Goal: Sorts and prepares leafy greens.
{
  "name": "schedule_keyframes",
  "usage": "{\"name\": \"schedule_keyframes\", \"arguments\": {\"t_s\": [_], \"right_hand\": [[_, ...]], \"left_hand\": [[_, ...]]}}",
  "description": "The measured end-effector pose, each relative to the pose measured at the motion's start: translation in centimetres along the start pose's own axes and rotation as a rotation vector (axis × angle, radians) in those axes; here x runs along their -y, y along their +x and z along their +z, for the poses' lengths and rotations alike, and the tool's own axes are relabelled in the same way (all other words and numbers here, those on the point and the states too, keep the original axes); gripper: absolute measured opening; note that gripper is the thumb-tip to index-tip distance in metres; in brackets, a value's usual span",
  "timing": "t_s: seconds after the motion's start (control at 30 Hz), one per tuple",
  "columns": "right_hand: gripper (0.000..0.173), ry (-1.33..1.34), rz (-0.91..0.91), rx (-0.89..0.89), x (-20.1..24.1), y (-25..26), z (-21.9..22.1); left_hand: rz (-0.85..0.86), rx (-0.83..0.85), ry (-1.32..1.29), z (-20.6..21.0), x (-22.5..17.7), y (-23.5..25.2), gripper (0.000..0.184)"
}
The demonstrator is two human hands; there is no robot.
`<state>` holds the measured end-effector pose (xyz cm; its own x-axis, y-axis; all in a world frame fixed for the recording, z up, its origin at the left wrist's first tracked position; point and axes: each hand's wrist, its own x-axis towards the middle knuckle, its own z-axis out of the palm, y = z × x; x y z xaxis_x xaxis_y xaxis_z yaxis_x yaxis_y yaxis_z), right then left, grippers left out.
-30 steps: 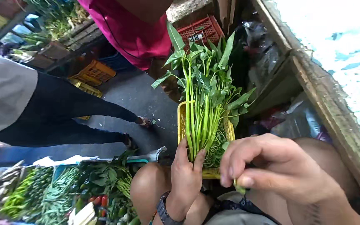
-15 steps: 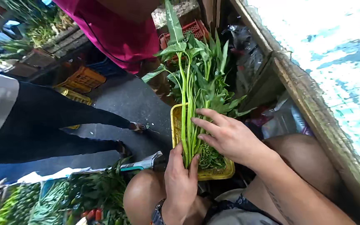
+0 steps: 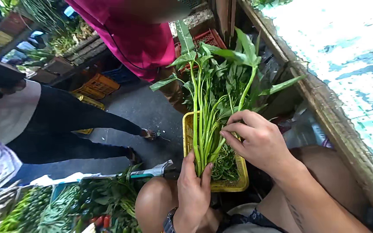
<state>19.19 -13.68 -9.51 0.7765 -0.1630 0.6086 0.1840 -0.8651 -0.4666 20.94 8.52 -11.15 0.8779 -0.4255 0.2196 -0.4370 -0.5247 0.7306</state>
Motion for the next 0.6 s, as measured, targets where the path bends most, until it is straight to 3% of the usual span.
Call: {"name": "schedule_keyframes", "arguments": {"t_s": [0.27, 0.37, 0.47, 0.6], "right_hand": [[0.012, 0.125, -0.035, -0.091, 0.3, -0.2, 0.6], [0.004, 0.26, -0.075, -0.182, 1.0, -0.6, 1.0], [0.008, 0.34, -0.127, -0.299, 2.4, -0.9, 1.3], [0.011, 0.367, -0.021, -0.343, 3.1, -0.6, 1.7]], "left_hand": [[0.006, -0.025, -0.031, 0.1, 0.2, -0.1, 0.06], [-0.01, 0.014, -0.083, 0.1, -0.1, -0.1, 0.059], [-0.058, 0.067, -0.138, 0.4, -0.7, -0.4, 0.058], [-0.069, 0.105, -0.175, 0.6, -1.0, -0.5, 0.056]]}}
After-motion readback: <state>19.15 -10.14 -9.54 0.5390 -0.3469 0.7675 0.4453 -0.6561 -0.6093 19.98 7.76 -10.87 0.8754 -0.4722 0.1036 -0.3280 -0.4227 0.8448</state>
